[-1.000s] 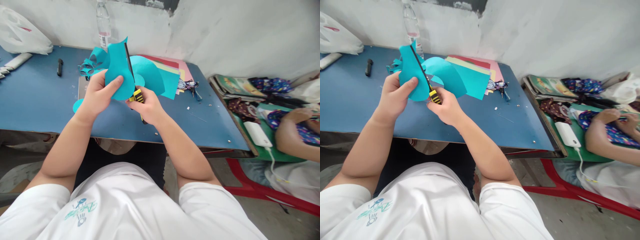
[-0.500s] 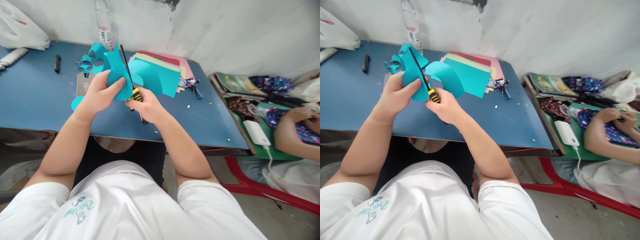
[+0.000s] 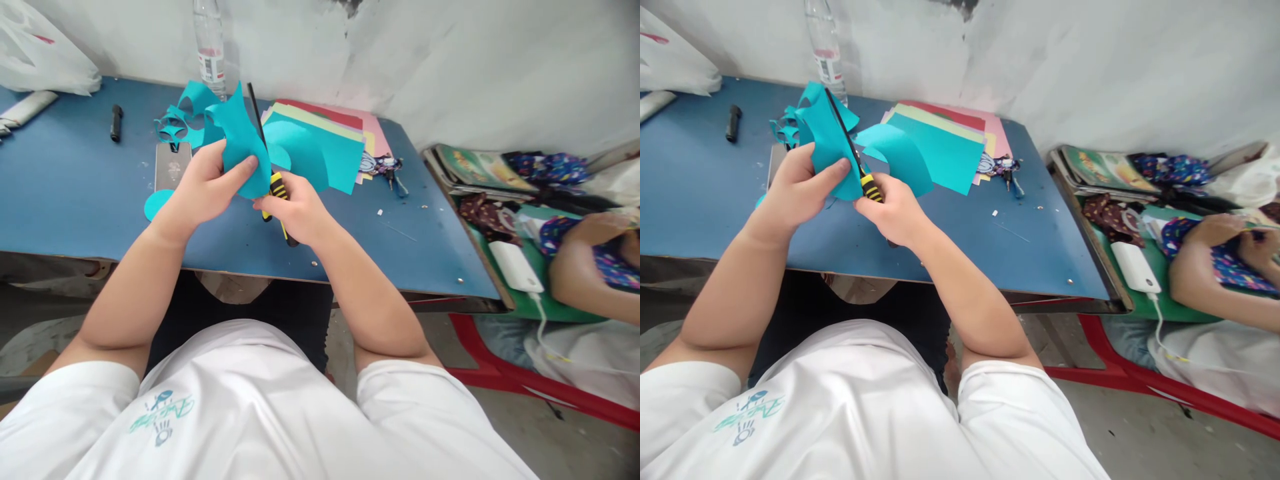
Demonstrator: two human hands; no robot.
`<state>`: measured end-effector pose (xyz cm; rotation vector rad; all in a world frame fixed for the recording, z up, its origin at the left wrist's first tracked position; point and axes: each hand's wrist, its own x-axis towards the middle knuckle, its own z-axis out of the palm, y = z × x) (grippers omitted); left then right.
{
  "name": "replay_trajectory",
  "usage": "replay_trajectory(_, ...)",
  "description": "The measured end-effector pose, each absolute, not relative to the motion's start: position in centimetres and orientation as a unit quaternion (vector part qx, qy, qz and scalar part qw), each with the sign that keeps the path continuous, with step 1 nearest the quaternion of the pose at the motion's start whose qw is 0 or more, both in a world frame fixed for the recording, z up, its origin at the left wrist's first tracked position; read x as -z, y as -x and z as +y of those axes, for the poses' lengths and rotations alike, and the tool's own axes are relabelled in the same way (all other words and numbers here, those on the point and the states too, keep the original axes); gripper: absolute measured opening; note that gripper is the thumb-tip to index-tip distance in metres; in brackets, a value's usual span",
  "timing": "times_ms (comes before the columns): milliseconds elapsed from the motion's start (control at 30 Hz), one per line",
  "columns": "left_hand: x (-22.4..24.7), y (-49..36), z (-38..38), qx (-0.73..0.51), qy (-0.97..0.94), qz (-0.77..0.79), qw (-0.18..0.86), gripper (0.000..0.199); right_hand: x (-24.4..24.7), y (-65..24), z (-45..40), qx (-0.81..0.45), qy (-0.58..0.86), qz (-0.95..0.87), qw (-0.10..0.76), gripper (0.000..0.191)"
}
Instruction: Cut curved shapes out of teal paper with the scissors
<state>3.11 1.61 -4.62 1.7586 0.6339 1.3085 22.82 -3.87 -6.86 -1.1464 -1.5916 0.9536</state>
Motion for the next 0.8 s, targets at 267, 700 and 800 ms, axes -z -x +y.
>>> replay_trajectory(267,4.8,-3.4,2.0,-0.532,-0.695,0.212,0.434,0.054,6.4,-22.7,-4.2,-0.394,0.440,-0.652,0.475,0.024)
replay_trajectory(700,5.0,-3.4,2.8,-0.563,-0.674,0.245,0.412,0.057,6.2,-22.7,-4.3,-0.389,0.438,-0.646,0.489,0.017)
replay_trajectory(800,5.0,-3.4,2.6,-0.574,-0.665,0.249,0.408,0.056,6.2,-22.7,-4.3,-0.388,0.435,-0.643,0.497,0.020)
